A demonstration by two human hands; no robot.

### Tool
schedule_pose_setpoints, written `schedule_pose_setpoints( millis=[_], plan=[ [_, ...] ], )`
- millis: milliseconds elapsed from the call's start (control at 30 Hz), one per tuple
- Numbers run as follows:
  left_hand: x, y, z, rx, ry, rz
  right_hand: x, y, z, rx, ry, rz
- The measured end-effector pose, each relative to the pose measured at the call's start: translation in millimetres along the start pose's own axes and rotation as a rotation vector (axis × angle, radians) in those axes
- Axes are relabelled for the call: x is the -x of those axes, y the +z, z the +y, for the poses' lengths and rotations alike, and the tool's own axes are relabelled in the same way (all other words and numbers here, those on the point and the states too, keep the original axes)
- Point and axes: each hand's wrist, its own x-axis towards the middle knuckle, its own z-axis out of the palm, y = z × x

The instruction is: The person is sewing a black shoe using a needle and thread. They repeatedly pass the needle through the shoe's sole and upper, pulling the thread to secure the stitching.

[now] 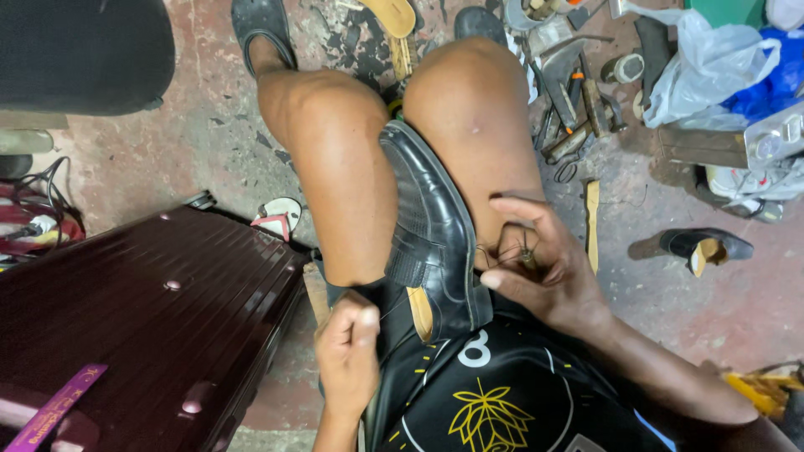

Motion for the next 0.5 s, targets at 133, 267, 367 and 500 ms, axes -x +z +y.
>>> schedule_pose_setpoints(
  millis=[133,267,367,500],
  plan=[
    [1,-6,-3,1.005,-0.094,-0.126,0,12,-1,0.18,0.063,0.046],
    [-3,-2,10,0.385,-0.321,0.017,-5,22,-2,0.17,0.097,0.032],
    [-2,3,20,-0.285,0.16,-0.001,-7,22,-2,0.178,0.106,0.036],
    [-2,10,10,-0.119,0.089,0.047,-12,21,-1,0.135,0.074,0.03]
  ],
)
